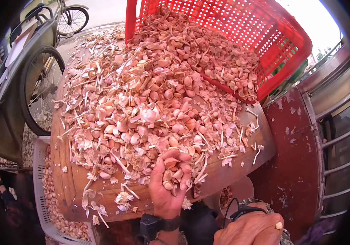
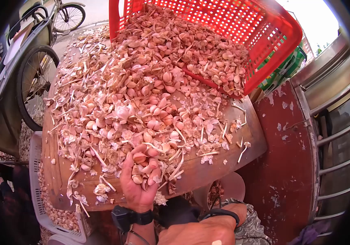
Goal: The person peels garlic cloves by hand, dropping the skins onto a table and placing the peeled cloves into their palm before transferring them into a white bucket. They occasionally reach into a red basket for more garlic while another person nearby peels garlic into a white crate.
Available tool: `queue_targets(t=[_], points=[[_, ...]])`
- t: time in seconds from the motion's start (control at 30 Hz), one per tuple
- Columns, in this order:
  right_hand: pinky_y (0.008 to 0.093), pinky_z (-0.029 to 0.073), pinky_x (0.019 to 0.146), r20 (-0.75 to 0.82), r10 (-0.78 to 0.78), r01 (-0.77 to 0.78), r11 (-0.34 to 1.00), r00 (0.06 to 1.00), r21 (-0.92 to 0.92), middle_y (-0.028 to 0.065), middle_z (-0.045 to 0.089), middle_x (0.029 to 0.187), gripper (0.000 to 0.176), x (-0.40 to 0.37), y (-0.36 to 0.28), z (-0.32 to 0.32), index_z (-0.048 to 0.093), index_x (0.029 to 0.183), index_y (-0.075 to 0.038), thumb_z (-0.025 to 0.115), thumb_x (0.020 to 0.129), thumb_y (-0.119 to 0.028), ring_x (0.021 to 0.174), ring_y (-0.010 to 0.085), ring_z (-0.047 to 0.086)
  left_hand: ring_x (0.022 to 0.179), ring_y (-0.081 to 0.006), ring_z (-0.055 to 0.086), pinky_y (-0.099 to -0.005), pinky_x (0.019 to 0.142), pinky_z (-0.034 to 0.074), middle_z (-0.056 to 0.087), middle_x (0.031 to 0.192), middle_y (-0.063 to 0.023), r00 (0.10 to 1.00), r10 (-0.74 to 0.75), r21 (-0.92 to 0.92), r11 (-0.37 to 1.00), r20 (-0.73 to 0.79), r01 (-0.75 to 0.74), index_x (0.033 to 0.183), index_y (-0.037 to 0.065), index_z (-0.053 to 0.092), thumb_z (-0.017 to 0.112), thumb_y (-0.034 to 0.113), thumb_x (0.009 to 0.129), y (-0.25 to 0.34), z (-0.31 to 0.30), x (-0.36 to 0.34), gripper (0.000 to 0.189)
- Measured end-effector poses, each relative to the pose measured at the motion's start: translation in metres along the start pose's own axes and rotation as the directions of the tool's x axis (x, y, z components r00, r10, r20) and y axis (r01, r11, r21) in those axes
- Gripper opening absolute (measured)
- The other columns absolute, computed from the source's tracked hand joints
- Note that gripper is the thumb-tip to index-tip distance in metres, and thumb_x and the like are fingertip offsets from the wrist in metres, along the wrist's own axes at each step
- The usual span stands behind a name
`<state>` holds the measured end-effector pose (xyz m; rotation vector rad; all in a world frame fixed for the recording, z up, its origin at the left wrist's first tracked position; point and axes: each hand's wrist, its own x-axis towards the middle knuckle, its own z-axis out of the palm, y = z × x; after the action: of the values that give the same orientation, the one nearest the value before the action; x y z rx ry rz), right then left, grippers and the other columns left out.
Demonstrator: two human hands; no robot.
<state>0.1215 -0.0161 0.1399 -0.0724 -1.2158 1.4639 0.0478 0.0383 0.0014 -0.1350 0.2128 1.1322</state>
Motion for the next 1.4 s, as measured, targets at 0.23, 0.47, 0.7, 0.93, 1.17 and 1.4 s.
queue_targets(t=[0.23, 0.47, 0.7, 0.93, 1.17, 1.4], points=[[0.0357, 0.044, 0.066, -0.010, 0.189, -0.182, 0.928, 0.982, -0.326, 0.0113, 0.058, 0.068, 0.015, 0.008, -0.012, -0.035, 0.060, 0.089, 0.006, 0.064, 0.084, -0.008, 0.063, 0.0211, 0.059, 0.079, -0.0231, 0.061, -0.0251, 0.048, 0.049, 0.060, 0.101, -0.0216, 0.995, -0.035, -0.033, 0.999, 0.088, 0.038, 0.115, -0.004, 0.051, 0.039, 0.029, 0.098, 0.000, -0.009, 0.002, 0.039], [0.0353, 0.048, 0.068, -0.107, 0.218, -0.099, -0.044, 0.970, -0.994, 0.0134, 0.062, 0.087, 0.022, 0.020, -0.006, -0.100, 0.063, 0.101, -0.001, 0.065, 0.085, -0.015, 0.078, 0.0291, 0.061, 0.089, -0.0246, 0.062, -0.0324, 0.066, 0.054, 0.060, 0.106, -0.0192, 0.998, -0.032, -0.170, 0.985, -0.052, 0.023, 0.116, -0.002, 0.051, 0.038, 0.029, 0.098, 0.002, -0.005, 0.000, 0.038], [0.0410, 0.046, 0.073, -0.325, 0.161, -0.212, -0.484, 0.932, -0.849, 0.0182, 0.061, 0.090, 0.023, 0.045, -0.005, -0.233, 0.060, 0.100, -0.004, 0.060, 0.087, -0.023, 0.087, 0.0355, 0.058, 0.088, -0.0254, 0.061, -0.0327, 0.060, 0.054, 0.059, 0.104, -0.0181, 0.998, -0.053, -0.116, 0.992, 0.042, 0.058, 0.111, 0.000, 0.054, 0.042, 0.030, 0.097, 0.002, -0.007, 0.000, 0.035], [0.0450, 0.045, 0.074, -0.500, 0.216, -0.297, -0.589, 0.838, -0.752, 0.0209, 0.058, 0.084, 0.028, 0.048, 0.035, -0.272, 0.057, 0.095, -0.001, 0.061, 0.075, -0.020, 0.083, 0.0381, 0.056, 0.084, -0.0236, 0.059, -0.0308, 0.056, 0.052, 0.058, 0.100, -0.0164, 0.999, -0.037, -0.087, 0.995, 0.007, 0.037, 0.107, 0.001, 0.057, 0.044, 0.028, 0.096, 0.002, -0.005, 0.001, 0.031], [0.0281, 0.046, 0.052, -0.761, 0.360, -0.832, 0.363, 0.540, -0.419, 0.0122, 0.060, 0.081, 0.021, 0.034, 0.008, -0.277, 0.057, 0.096, -0.001, 0.058, 0.081, -0.016, 0.073, 0.0189, 0.059, 0.083, -0.0228, 0.059, -0.0286, 0.053, 0.051, 0.058, 0.098, -0.0168, 0.999, -0.051, -0.092, 0.994, 0.000, 0.051, 0.106, 0.001, 0.056, 0.045, 0.028, 0.096, 0.004, -0.007, 0.001, 0.031], [0.0180, 0.038, 0.047, -0.755, 0.414, -0.584, 0.810, 0.508, 0.052, 0.0047, 0.059, 0.084, 0.021, 0.032, -0.014, -0.249, 0.057, 0.103, -0.006, 0.060, 0.087, -0.019, 0.065, 0.0075, 0.053, 0.083, -0.0216, 0.060, -0.0266, 0.054, 0.052, 0.060, 0.099, -0.0175, 0.998, -0.046, -0.098, 0.994, 0.052, 0.051, 0.110, -0.002, 0.052, 0.040, 0.029, 0.098, 0.002, -0.007, 0.001, 0.036]])
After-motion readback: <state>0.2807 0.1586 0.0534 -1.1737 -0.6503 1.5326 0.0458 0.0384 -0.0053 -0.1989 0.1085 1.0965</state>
